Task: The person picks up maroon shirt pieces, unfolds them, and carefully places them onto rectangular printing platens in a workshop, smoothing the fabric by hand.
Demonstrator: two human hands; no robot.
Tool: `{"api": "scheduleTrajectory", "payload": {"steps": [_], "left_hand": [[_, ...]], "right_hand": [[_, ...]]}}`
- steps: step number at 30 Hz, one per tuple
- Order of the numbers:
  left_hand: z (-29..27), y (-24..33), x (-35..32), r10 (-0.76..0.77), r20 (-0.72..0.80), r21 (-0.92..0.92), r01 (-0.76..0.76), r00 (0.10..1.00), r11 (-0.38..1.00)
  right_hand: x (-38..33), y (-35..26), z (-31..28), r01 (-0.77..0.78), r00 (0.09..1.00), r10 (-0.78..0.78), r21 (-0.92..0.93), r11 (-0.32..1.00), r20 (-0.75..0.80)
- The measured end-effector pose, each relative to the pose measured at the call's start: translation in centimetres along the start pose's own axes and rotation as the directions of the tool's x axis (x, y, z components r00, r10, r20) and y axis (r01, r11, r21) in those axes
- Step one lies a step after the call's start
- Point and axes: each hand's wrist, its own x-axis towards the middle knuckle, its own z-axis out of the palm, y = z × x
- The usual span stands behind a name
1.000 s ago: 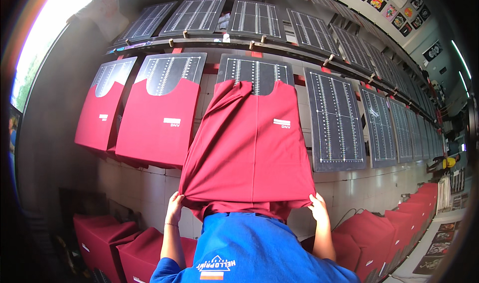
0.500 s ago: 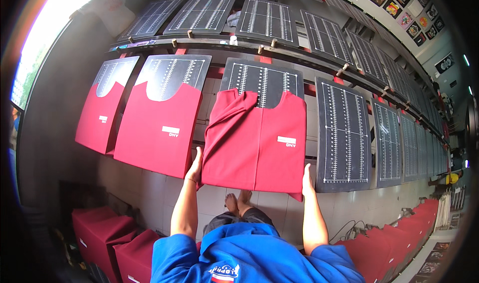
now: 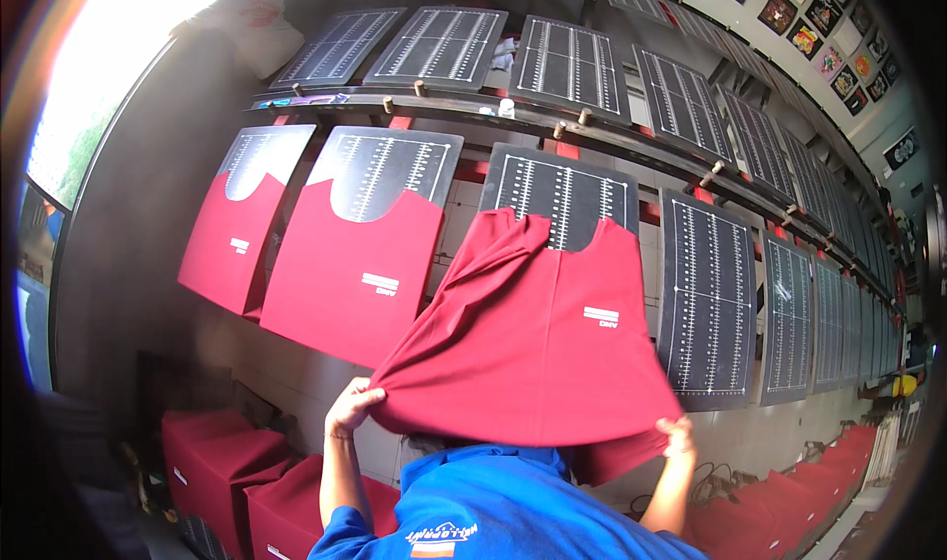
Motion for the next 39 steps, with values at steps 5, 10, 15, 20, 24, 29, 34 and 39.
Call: {"api": "scheduleTrajectory", "payload": {"steps": [5, 10, 15, 20, 24, 29, 34, 39], "left_hand": [[0.9, 13.0, 0.5, 0.521, 0.133, -0.292, -0.468, 0.843, 0.834], [-4.4, 24.8, -5.5, 0.729, 0.181, 0.008, -0.743, 0.66, 0.67], [-11.8, 32.8, -8.3, 0.805, 0.053, -0.011, -0.806, 0.591, 0.592], [-16.0, 41.2, -6.6, 0.624, -0.259, -0.132, -0.667, 0.737, 0.733], [-21.5, 45.6, -1.7, 0.634, -0.15, -0.012, -0.643, 0.759, 0.766], [-23.3, 52.1, -2.4, 0.68, -0.053, -0.219, -0.673, 0.732, 0.707], [-22.5, 51.9, -8.2, 0.603, -0.074, -0.226, -0.602, 0.794, 0.766], [-26.0, 42.4, -10.9, 0.675, -0.119, 0.124, -0.664, 0.728, 0.738]], "right_hand": [[-7.3, -11.2, 4.7, 0.738, 0.642, -0.766, 0.246, 0.628, 0.027], [-13.0, -15.0, 13.9, 0.953, 0.199, -0.978, 0.22, 0.209, 0.069], [-13.4, -14.7, 30.6, 0.993, 0.077, -0.994, 0.095, 0.069, -0.079], [-11.2, -17.6, 45.1, 0.626, 0.697, -0.715, 0.528, 0.574, -0.049], [-8.2, -20.0, 53.0, 0.471, 0.762, -0.605, 0.444, 0.762, 0.23], [-12.5, -24.3, 59.3, 0.579, 0.774, -0.63, 0.336, 0.743, 0.059], [-18.3, -22.8, 60.3, 0.605, 0.775, -0.631, 0.343, 0.719, -0.043], [-16.5, -13.6, 57.3, 0.517, 0.856, -0.505, 0.21, 0.83, -0.111]]}}
